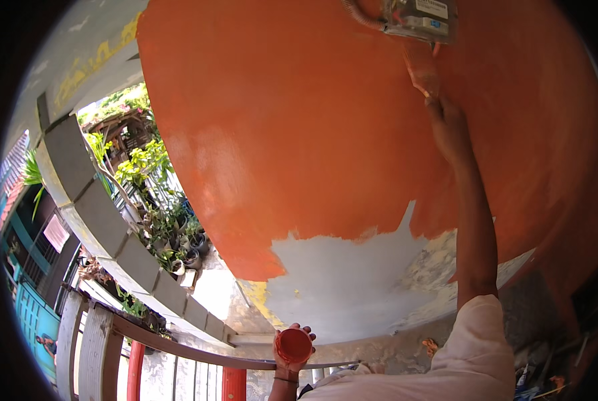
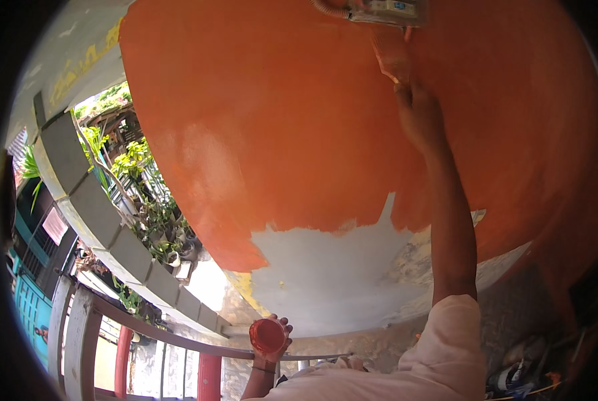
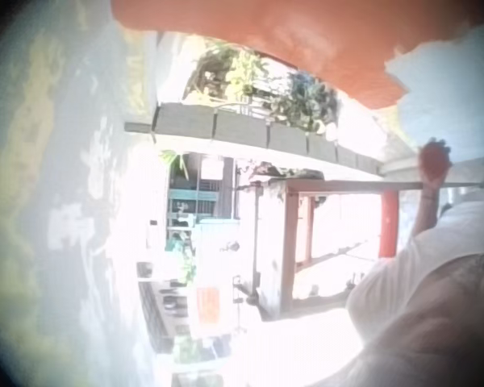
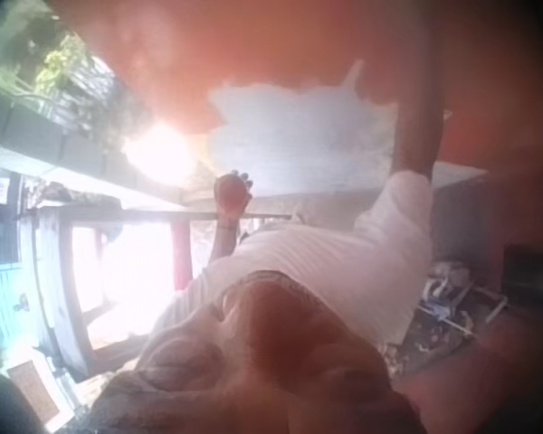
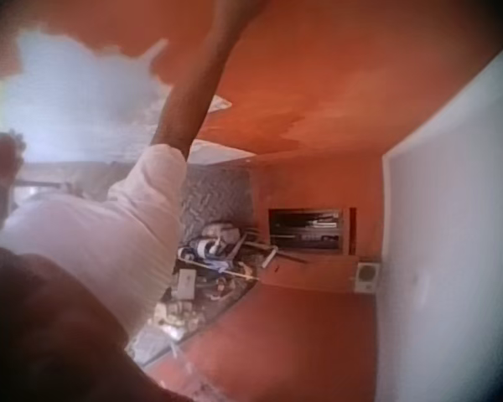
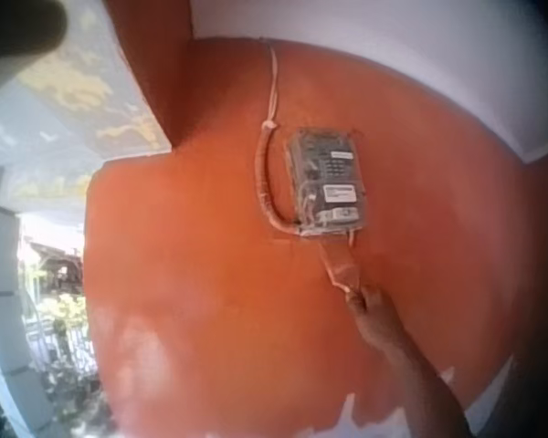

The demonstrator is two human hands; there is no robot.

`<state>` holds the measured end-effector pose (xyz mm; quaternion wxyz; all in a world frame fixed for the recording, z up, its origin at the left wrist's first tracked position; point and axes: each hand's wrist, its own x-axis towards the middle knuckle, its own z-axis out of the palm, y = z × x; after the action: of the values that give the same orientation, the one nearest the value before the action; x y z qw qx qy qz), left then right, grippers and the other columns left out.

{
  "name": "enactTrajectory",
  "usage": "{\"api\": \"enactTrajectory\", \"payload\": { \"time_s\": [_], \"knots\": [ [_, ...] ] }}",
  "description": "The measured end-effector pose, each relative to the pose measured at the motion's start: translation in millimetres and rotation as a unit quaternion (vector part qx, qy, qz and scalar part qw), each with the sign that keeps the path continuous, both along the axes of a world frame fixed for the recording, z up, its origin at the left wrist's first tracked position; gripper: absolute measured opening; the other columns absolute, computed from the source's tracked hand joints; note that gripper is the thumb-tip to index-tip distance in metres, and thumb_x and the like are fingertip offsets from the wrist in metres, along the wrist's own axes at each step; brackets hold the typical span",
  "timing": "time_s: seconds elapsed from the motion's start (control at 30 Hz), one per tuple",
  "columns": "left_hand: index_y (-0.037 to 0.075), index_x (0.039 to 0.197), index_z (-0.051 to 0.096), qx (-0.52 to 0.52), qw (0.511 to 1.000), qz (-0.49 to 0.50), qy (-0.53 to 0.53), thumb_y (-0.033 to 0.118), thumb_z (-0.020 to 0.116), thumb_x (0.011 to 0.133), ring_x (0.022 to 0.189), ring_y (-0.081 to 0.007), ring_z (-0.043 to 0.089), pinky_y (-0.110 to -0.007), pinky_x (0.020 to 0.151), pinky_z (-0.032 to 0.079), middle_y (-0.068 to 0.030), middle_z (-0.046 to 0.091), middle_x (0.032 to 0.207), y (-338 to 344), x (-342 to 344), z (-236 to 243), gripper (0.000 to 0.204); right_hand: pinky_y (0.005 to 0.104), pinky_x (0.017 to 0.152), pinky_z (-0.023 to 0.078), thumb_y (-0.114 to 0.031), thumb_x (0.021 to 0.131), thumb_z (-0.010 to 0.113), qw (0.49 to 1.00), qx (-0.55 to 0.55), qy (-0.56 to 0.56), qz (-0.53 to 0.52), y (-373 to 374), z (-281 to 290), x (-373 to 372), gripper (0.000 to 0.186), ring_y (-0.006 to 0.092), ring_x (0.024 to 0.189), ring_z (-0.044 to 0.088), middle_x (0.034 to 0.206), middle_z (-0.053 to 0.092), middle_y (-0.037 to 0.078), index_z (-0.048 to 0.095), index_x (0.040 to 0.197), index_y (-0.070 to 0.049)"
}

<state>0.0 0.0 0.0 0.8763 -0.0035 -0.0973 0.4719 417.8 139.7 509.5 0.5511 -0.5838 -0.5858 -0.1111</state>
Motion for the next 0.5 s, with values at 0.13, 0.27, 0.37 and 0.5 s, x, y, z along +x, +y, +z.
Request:
{"api": "enactTrajectory", "payload": {
  "time_s": [0.13,0.27,0.37,0.5],
  "knots": [
    [0.006,0.142,0.058,-0.021,1.0,0.005,0.001,0.057,0.062,0.105,0.126,-0.0441,0.058,-0.061,0.09,0.065,-0.0248,0.059,0.138,-12.1,26.8,5.3,0.063,0.0409,0.068,0.045,-0.035,0.114,0.053,0.999,-0.032,-0.025,0.0,-23.5,-6.3,-9.3,0.04,0.0183,0.071,0.055,0.08,0.058,0.012,0.063,0.101,0.002],
    [0.005,0.142,0.057,-0.019,1.0,0.002,0.0,0.057,0.061,0.105,0.127,-0.0456,0.058,-0.061,0.09,0.065,-0.026,0.059,0.139,-9.4,27.3,0.8,0.063,0.0425,0.067,0.046,-0.033,0.115,0.051,0.999,0.038,-0.006,0.035,-15.8,19.3,-16.7,0.038,0.0189,0.07,0.056,0.078,0.057,0.013,0.062,0.103,0.002],
    [0.006,0.142,0.057,-0.008,1.0,0.003,0.009,0.057,0.061,0.105,0.127,-0.0451,0.058,-0.061,0.09,0.065,-0.0255,0.058,0.14,-6.7,19.1,-0.6,0.063,0.0433,0.065,0.045,-0.032,0.116,0.05,0.999,0.027,0.01,0.036,13.5,6.2,-23.8,0.038,0.0168,0.068,0.055,0.075,0.055,0.01,0.06,0.104,0.002],
    [0.006,0.142,0.057,-0.004,1.0,0.006,-0.003,0.057,0.062,0.105,0.128,-0.0452,0.058,-0.061,0.091,0.064,-0.0252,0.058,0.141,-4.8,14.0,5.4,0.063,0.0477,0.066,0.048,-0.032,0.116,0.05,0.997,-0.059,-0.028,0.047,2.2,-25.6,-69.0,0.038,0.0241,0.069,0.064,0.077,0.062,0.014,0.06,0.105,0.003]
  ]
}}
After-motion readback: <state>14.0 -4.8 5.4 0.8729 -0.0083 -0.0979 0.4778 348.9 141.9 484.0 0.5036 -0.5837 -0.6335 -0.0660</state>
